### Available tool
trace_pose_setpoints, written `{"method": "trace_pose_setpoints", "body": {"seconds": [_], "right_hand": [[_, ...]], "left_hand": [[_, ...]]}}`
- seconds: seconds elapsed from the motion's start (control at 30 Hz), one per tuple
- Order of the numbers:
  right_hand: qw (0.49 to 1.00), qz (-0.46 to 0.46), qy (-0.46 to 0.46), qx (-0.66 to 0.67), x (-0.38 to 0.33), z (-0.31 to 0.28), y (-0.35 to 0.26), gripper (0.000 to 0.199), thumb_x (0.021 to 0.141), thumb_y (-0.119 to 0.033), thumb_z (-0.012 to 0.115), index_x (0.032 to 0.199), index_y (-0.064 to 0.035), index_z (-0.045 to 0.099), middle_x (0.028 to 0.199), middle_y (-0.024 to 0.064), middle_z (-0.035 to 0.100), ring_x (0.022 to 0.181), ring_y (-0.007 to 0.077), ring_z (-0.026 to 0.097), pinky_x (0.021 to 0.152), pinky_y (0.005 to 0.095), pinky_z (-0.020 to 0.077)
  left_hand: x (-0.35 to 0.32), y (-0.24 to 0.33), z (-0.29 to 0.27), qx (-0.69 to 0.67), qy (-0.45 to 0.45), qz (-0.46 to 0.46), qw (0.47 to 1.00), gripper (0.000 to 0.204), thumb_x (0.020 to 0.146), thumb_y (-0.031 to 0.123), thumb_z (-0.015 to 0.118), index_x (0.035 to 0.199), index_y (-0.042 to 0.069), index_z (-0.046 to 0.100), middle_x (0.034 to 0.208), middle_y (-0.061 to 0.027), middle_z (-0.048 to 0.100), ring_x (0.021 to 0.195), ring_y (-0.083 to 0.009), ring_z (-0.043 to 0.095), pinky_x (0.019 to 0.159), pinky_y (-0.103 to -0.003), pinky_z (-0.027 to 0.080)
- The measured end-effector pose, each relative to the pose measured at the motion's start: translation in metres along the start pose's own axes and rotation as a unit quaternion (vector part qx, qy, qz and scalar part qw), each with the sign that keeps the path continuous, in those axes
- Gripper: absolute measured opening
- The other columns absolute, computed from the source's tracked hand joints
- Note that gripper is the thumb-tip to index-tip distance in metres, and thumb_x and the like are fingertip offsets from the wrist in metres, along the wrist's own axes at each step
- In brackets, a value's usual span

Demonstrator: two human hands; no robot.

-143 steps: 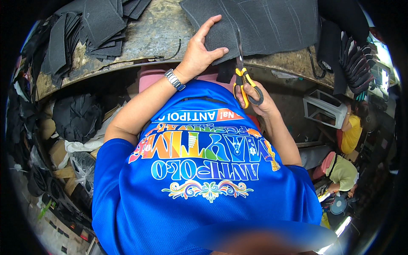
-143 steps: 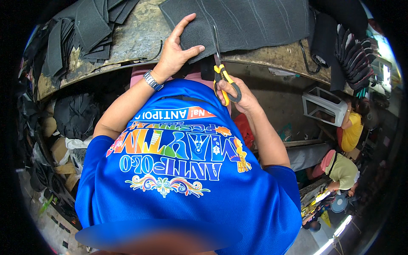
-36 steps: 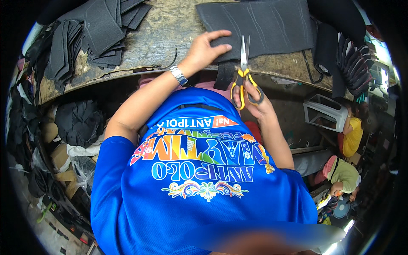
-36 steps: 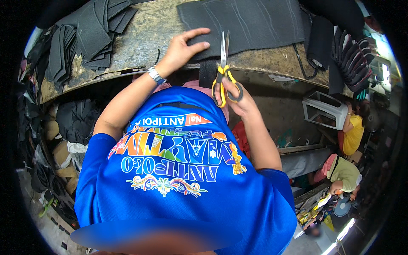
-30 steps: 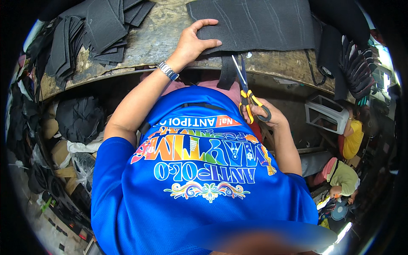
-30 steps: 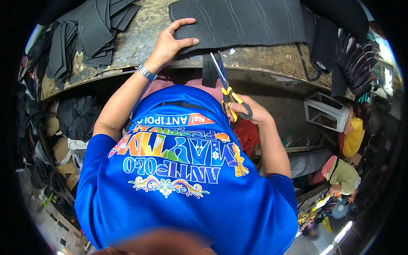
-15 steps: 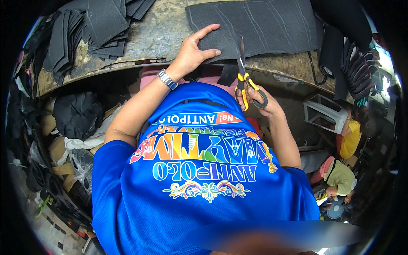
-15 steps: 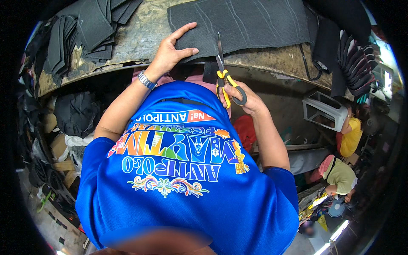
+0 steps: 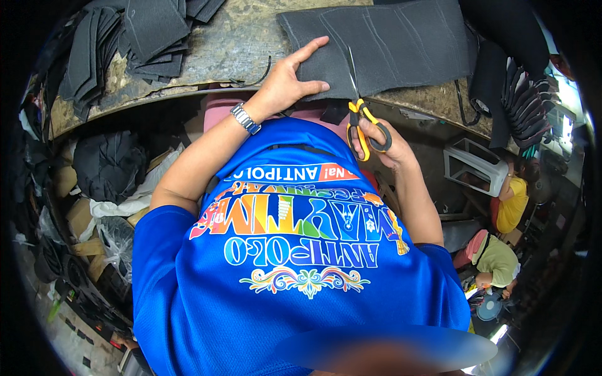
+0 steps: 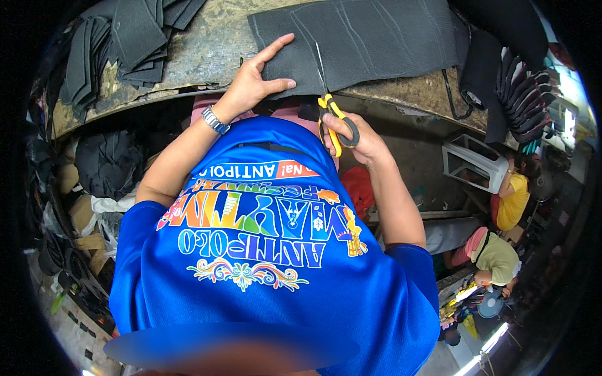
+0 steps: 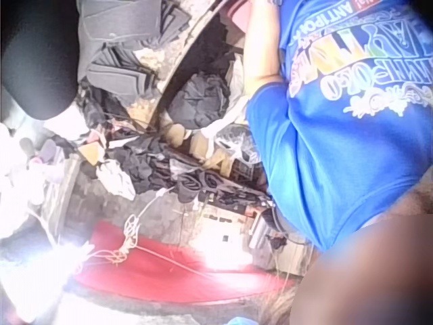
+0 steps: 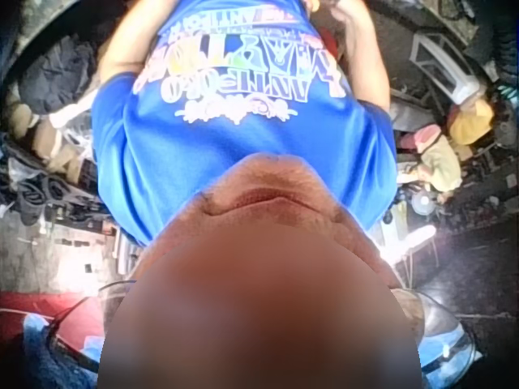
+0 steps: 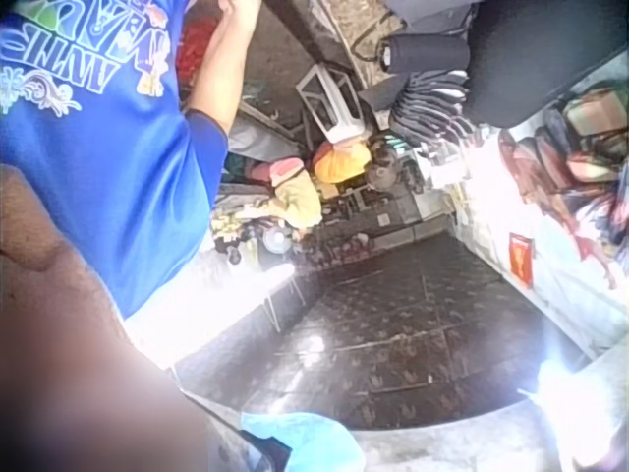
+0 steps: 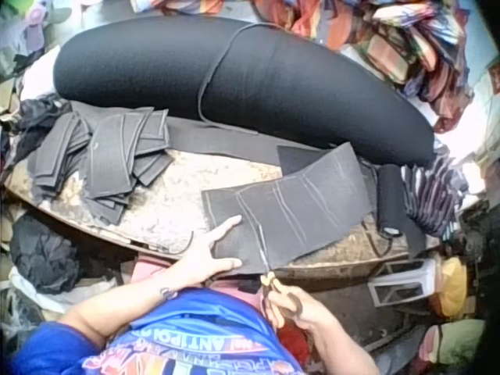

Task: The person uses yellow-handled scissors to cut a large sheet of black fabric into smaller rectangular pieces. They repeatedly cut along marked lines, stack the cut pieces, and continue cutting the remaining fabric until the sheet is fully divided.

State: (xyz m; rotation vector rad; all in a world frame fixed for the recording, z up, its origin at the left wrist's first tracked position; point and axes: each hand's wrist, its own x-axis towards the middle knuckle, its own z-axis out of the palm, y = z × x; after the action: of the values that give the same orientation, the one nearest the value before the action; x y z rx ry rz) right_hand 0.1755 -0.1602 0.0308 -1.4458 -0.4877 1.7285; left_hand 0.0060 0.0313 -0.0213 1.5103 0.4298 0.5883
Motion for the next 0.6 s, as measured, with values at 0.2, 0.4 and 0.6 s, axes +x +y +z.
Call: {"method": "trace_pose_setpoints", "body": {"seconds": [0.2, 0.4, 0.6], "right_hand": [[0.999, 0.023, 0.013, -0.037, 0.007, -0.002, -0.01, 0.039, 0.091, -0.042, 0.066, 0.082, -0.0051, 0.058, 0.061, 0.0034, 0.056, 0.05, 0.0108, 0.052, 0.049, 0.0237, 0.0421], [0.996, 0.074, 0.031, -0.035, 0.009, 0.004, -0.028, 0.041, 0.09, -0.045, 0.066, 0.079, -0.0057, 0.06, 0.063, 0.0048, 0.059, 0.051, 0.0121, 0.056, 0.047, 0.024, 0.0416], [0.994, 0.054, 0.026, -0.093, 0.026, 0.004, -0.051, 0.047, 0.088, -0.051, 0.065, 0.078, -0.0045, 0.062, 0.064, 0.007, 0.062, 0.051, 0.0135, 0.058, 0.045, 0.0227, 0.0392]], "left_hand": [[-0.005, -0.003, 0.0, 0.043, 0.019, 0.008, 0.999, 0.086, 0.073, 0.005, 0.08, 0.148, 0.007, 0.038, 0.149, -0.0172, 0.043, 0.138, -0.0231, 0.039, 0.114, -0.032, 0.031], [-0.011, -0.004, -0.003, 0.024, 0.012, -0.004, 1.0, 0.088, 0.073, 0.007, 0.08, 0.149, 0.008, 0.036, 0.145, -0.018, 0.048, 0.133, -0.0225, 0.046, 0.111, -0.032, 0.036], [-0.015, 0.001, 0.0, -0.013, 0.012, -0.012, 1.0, 0.087, 0.075, 0.004, 0.079, 0.15, 0.009, 0.036, 0.143, -0.0151, 0.049, 0.128, -0.0196, 0.049, 0.108, -0.031, 0.039]]}}
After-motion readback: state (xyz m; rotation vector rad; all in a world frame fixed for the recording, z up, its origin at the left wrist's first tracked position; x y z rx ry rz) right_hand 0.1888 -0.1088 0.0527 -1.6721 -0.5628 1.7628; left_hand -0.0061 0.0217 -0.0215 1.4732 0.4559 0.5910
